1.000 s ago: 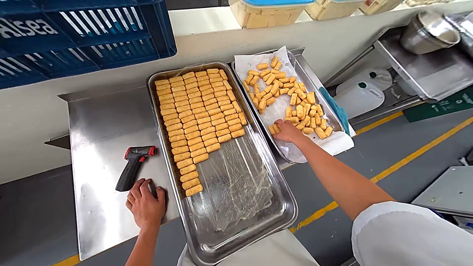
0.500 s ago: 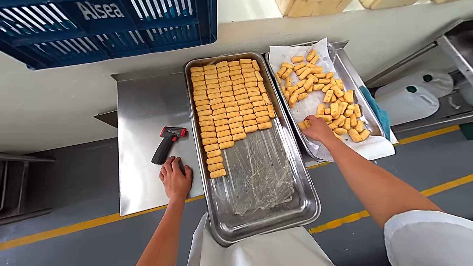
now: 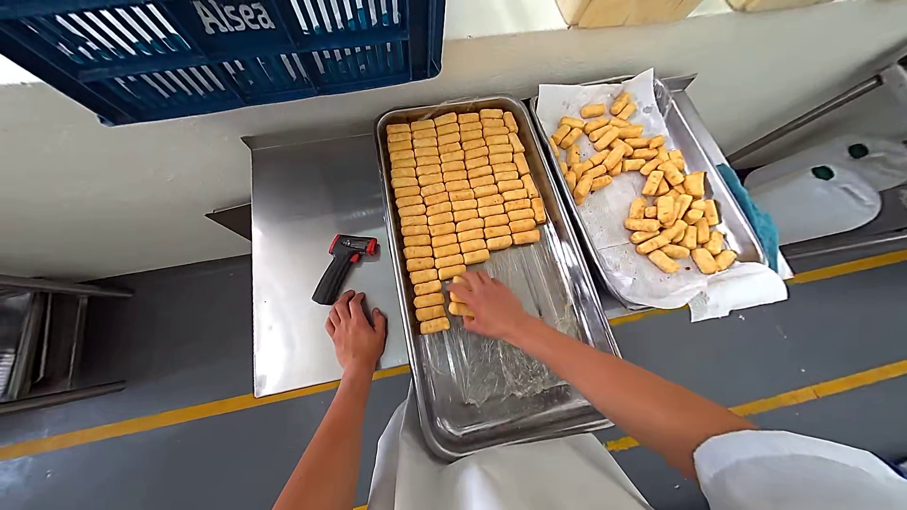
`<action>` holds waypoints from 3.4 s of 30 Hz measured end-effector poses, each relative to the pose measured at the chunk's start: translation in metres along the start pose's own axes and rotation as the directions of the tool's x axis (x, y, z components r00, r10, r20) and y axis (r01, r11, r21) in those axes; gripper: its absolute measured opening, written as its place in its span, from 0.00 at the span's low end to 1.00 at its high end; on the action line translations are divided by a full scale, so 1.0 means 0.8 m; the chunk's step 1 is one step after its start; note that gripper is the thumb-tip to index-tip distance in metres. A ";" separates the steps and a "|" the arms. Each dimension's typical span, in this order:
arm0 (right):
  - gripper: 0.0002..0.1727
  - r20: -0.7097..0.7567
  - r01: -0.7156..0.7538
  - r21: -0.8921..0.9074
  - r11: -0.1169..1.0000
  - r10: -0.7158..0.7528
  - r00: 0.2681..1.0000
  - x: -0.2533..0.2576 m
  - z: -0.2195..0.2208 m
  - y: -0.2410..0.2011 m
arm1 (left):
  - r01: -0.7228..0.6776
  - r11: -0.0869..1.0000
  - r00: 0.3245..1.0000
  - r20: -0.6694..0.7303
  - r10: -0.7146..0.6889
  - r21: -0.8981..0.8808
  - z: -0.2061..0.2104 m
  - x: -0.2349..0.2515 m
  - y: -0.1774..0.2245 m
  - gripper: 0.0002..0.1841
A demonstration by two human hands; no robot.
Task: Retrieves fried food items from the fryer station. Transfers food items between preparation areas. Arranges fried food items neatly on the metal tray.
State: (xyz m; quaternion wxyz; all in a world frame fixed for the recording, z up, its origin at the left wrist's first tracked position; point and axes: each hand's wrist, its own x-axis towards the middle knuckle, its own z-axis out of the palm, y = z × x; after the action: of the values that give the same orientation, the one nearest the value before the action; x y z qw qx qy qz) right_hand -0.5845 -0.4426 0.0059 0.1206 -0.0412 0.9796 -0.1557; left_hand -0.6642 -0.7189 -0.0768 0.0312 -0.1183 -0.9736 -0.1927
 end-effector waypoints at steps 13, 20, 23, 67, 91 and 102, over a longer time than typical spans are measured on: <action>0.39 -0.120 -0.168 0.300 0.939 0.212 0.970 -0.013 0.042 -0.001 | -0.002 1.000 1.000 0.010 0.002 -0.002 -0.002 0.000 0.003 0.26; 0.37 -0.083 -0.167 0.321 0.932 0.203 0.976 -0.013 0.033 0.000 | -0.024 0.999 0.999 -0.022 0.023 -0.031 -0.003 0.000 0.006 0.28; 0.41 -0.002 -0.174 0.322 0.930 0.185 0.983 -0.011 0.005 0.019 | -0.018 0.999 0.999 -0.042 0.017 -0.042 -0.003 0.000 0.007 0.30; 0.21 0.091 -0.504 0.231 0.832 0.497 0.863 -0.026 -0.173 0.367 | -0.004 1.000 0.996 -0.093 0.006 0.022 0.006 0.003 0.005 0.32; 0.39 -0.136 -0.448 0.358 0.819 0.521 0.843 0.182 -0.243 0.460 | -0.002 0.999 1.000 -0.018 0.002 0.035 -0.001 0.001 0.000 0.30; 0.40 0.131 -0.465 -0.074 0.882 0.471 0.872 0.211 -0.215 0.475 | 0.020 0.999 0.999 -0.026 -0.018 0.043 0.002 -0.003 -0.001 0.31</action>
State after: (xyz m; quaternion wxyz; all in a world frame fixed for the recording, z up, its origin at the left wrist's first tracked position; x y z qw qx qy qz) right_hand -0.8069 -0.0512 0.0067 0.2246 0.1836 0.9519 -0.0987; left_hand -0.6620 -0.7198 -0.0793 0.0445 -0.1059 -0.9781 -0.1737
